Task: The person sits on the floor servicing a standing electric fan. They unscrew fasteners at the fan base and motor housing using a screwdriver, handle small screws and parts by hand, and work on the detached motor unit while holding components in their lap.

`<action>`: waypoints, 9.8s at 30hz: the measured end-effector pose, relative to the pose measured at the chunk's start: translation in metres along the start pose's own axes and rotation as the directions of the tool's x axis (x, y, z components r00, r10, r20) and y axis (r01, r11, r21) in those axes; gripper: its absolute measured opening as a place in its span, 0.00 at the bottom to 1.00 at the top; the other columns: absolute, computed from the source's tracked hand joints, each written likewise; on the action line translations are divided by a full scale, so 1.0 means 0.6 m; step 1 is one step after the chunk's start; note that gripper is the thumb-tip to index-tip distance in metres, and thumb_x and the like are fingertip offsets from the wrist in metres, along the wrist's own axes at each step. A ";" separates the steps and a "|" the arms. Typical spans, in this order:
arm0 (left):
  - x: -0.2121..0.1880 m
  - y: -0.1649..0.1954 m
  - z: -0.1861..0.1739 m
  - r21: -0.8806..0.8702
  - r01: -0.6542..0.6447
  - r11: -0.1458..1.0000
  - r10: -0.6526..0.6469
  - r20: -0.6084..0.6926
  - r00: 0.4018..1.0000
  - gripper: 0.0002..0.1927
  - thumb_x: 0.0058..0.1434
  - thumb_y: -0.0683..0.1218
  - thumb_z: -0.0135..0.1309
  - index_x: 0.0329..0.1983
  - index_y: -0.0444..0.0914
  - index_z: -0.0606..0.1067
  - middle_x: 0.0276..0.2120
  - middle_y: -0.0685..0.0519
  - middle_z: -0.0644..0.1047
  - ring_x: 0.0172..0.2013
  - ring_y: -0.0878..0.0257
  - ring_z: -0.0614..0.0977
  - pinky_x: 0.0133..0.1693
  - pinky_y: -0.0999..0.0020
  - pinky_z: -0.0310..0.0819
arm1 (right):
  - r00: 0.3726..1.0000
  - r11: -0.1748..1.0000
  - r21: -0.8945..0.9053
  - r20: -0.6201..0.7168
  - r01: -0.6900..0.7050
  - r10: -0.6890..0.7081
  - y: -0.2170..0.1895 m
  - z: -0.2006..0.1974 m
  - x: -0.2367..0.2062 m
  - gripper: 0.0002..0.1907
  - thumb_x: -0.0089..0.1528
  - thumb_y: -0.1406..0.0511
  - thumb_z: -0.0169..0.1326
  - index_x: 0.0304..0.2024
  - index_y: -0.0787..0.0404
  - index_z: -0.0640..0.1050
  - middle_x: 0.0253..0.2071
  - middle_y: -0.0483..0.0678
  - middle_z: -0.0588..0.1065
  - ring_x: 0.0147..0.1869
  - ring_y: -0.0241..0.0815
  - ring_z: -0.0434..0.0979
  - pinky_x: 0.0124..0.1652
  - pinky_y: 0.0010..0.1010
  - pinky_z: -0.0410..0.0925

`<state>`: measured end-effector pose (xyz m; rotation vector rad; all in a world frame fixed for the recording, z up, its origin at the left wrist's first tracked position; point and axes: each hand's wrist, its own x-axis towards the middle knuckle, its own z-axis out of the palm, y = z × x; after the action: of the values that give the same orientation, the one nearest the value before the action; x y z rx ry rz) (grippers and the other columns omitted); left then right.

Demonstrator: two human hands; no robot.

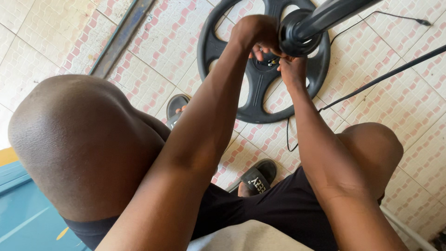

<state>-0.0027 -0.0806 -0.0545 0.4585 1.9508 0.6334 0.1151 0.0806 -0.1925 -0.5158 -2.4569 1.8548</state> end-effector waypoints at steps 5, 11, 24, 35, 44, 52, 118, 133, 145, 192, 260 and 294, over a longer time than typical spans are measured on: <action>-0.046 0.036 -0.025 -0.030 -0.119 0.992 0.120 0.048 0.992 0.15 0.58 0.54 0.66 0.44 0.43 0.81 0.40 0.54 0.85 0.35 0.66 0.86 0.33 0.65 0.83 | 0.999 0.995 0.101 0.037 -0.002 -0.001 0.003 -0.003 0.003 0.05 0.67 0.74 0.53 0.44 0.69 0.78 0.36 0.46 0.76 0.32 0.31 0.74 0.28 0.22 0.71; -0.058 0.012 -0.036 -0.339 -0.227 0.913 0.226 -0.042 0.973 0.15 0.58 0.38 0.59 0.50 0.38 0.78 0.38 0.49 0.86 0.35 0.64 0.90 0.34 0.64 0.89 | 0.993 0.952 0.307 -0.113 -0.010 0.047 0.004 -0.001 0.002 0.17 0.61 0.77 0.57 0.51 0.62 0.71 0.40 0.44 0.78 0.33 0.29 0.76 0.28 0.19 0.71; 0.038 -0.056 0.073 -0.862 -0.442 0.246 0.306 -0.364 0.880 0.23 0.69 0.59 0.47 0.43 0.35 0.78 0.24 0.53 0.81 0.22 0.63 0.83 0.27 0.65 0.83 | 0.996 0.980 0.180 0.019 -0.086 0.084 -0.020 0.006 -0.011 0.08 0.68 0.69 0.52 0.44 0.65 0.80 0.35 0.45 0.81 0.30 0.29 0.77 0.27 0.18 0.68; 0.108 -0.077 0.188 -0.830 -0.307 0.466 -0.376 -0.500 0.780 0.20 0.68 0.53 0.51 0.30 0.31 0.76 0.19 0.44 0.79 0.16 0.57 0.81 0.19 0.63 0.75 | 0.986 0.936 0.316 -0.109 0.157 -0.129 0.008 0.007 -0.005 0.11 0.64 0.75 0.56 0.44 0.61 0.70 0.39 0.47 0.77 0.29 0.32 0.78 0.26 0.22 0.72; 0.135 -0.094 0.247 -0.688 -0.306 0.658 -0.424 -0.674 0.605 0.11 0.55 0.42 0.54 0.40 0.33 0.77 0.35 0.39 0.82 0.41 0.47 0.85 0.45 0.57 0.77 | 0.993 0.994 -0.071 -0.081 0.083 -0.088 0.000 0.005 -0.014 0.22 0.61 0.79 0.60 0.57 0.65 0.75 0.47 0.50 0.78 0.43 0.34 0.79 0.41 0.27 0.74; 0.109 -0.078 0.275 -0.762 -0.395 0.513 -0.512 -0.641 0.572 0.21 0.56 0.42 0.52 0.53 0.32 0.74 0.39 0.38 0.82 0.40 0.47 0.85 0.45 0.58 0.77 | 0.981 0.982 0.026 -0.069 0.185 -0.183 0.024 0.002 -0.010 0.24 0.62 0.78 0.60 0.60 0.67 0.72 0.53 0.51 0.77 0.51 0.37 0.79 0.45 0.28 0.74; 0.109 -0.035 0.284 -0.828 -0.376 0.416 -0.709 -0.554 0.436 0.35 0.53 0.43 0.52 0.66 0.31 0.63 0.45 0.32 0.81 0.51 0.39 0.82 0.55 0.55 0.72 | 0.995 0.995 -0.006 0.030 0.100 -0.100 -0.012 -0.027 -0.027 0.13 0.63 0.78 0.57 0.50 0.68 0.74 0.43 0.44 0.79 0.46 0.32 0.79 0.44 0.26 0.73; 0.112 -0.038 0.277 -0.808 -0.285 0.516 -0.605 -0.579 0.546 0.39 0.55 0.39 0.49 0.74 0.32 0.59 0.48 0.31 0.78 0.51 0.38 0.81 0.53 0.54 0.74 | 0.993 0.974 0.206 0.095 -0.090 0.071 -0.037 -0.019 -0.032 0.16 0.63 0.79 0.52 0.53 0.66 0.73 0.42 0.44 0.77 0.41 0.31 0.80 0.40 0.26 0.78; 0.107 -0.046 0.281 -0.891 -0.330 0.312 -0.688 -0.452 0.568 0.39 0.51 0.38 0.45 0.71 0.38 0.61 0.45 0.36 0.82 0.48 0.43 0.84 0.52 0.57 0.74 | 0.994 0.969 0.224 -0.020 -0.105 0.112 -0.030 -0.015 -0.021 0.13 0.64 0.81 0.51 0.49 0.68 0.73 0.38 0.47 0.76 0.32 0.34 0.77 0.29 0.24 0.71; 0.147 -0.083 0.317 -0.819 -0.565 0.099 -0.457 -0.542 0.705 0.35 0.55 0.35 0.44 0.68 0.30 0.55 0.41 0.46 0.80 0.33 0.61 0.78 0.33 0.70 0.72 | 0.994 0.965 0.254 -0.071 -0.063 0.083 -0.042 0.024 -0.035 0.18 0.69 0.72 0.51 0.61 0.64 0.66 0.52 0.49 0.74 0.47 0.36 0.81 0.46 0.26 0.78; 0.129 -0.116 0.344 -0.050 -0.284 0.958 0.092 -0.881 0.464 0.09 0.60 0.39 0.48 0.40 0.35 0.77 0.45 0.41 0.78 0.47 0.42 0.78 0.49 0.51 0.74 | 0.919 0.919 -0.030 0.009 -0.393 0.393 -0.045 0.010 0.031 0.11 0.68 0.63 0.44 0.35 0.60 0.75 0.23 0.47 0.75 0.21 0.37 0.74 0.21 0.28 0.65; 0.111 -0.127 0.208 0.917 -0.084 0.390 0.849 -0.323 0.419 0.04 0.62 0.45 0.51 0.32 0.46 0.76 0.23 0.56 0.77 0.27 0.60 0.82 0.27 0.61 0.74 | 0.939 0.938 0.081 0.094 -0.338 0.330 -0.102 -0.027 0.030 0.11 0.69 0.62 0.42 0.40 0.59 0.74 0.27 0.43 0.77 0.24 0.32 0.75 0.24 0.24 0.68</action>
<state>0.0771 -0.0742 -0.1934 1.7795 2.9608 0.2500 0.0866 0.0862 -0.1335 -0.9234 -2.4356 2.1385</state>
